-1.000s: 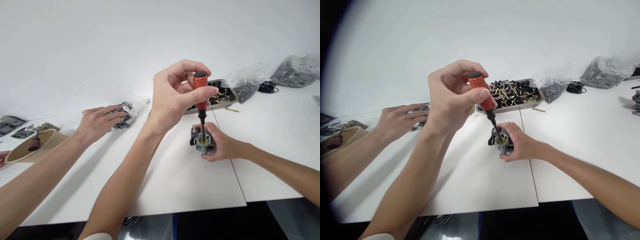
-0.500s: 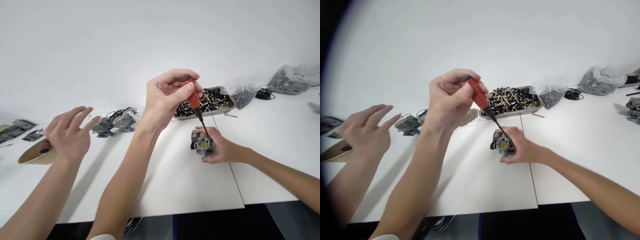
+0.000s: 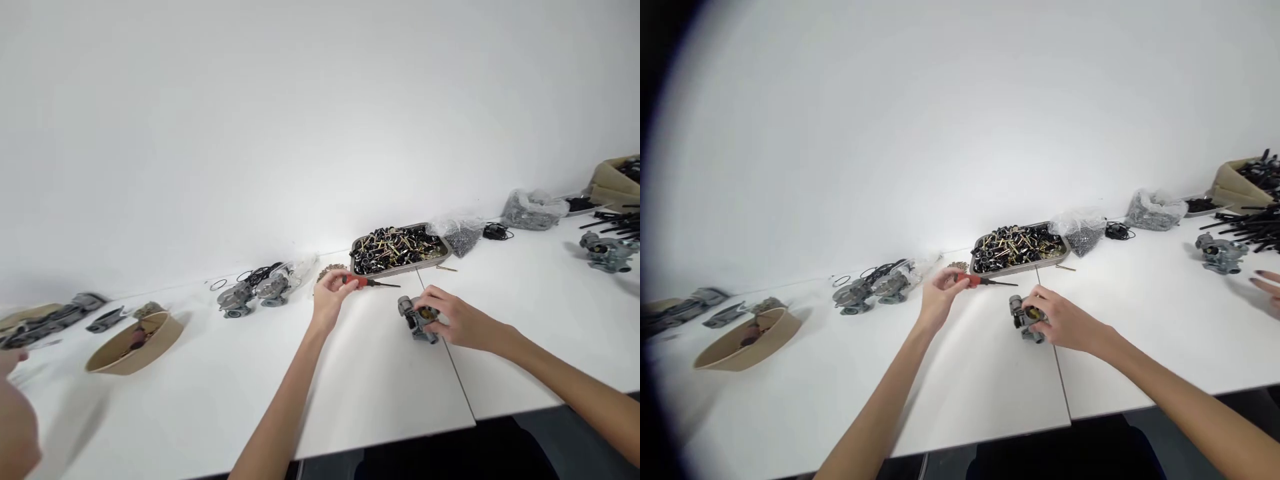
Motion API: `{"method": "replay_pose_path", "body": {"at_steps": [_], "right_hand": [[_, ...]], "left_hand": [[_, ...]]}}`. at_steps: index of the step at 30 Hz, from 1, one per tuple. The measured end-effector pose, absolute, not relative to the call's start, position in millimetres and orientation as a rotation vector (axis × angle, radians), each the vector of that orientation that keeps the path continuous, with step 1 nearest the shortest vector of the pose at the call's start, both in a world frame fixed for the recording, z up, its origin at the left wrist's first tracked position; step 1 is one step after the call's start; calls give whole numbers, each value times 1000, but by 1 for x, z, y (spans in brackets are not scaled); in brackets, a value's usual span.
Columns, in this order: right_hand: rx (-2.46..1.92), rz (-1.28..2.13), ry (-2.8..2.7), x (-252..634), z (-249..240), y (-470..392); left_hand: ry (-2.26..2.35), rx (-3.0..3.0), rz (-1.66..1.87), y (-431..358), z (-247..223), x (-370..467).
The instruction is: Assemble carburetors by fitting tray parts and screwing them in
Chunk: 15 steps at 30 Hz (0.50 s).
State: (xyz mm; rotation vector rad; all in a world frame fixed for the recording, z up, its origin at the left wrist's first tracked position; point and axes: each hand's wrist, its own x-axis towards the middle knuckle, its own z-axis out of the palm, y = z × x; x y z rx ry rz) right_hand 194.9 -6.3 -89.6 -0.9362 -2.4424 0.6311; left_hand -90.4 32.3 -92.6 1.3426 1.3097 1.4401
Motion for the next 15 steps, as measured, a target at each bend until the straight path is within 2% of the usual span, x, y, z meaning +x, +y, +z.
{"method": "replay_pose_path", "body": {"at_steps": [9,15], "right_hand": [[-1247,516,-2367,264,-80,-24],[-1475,435,-2283,315,-76,0]], "left_hand": [[1601,1697,1203,20,-135,-79],[1607,1908,1187,-2,-111,-70]]}}
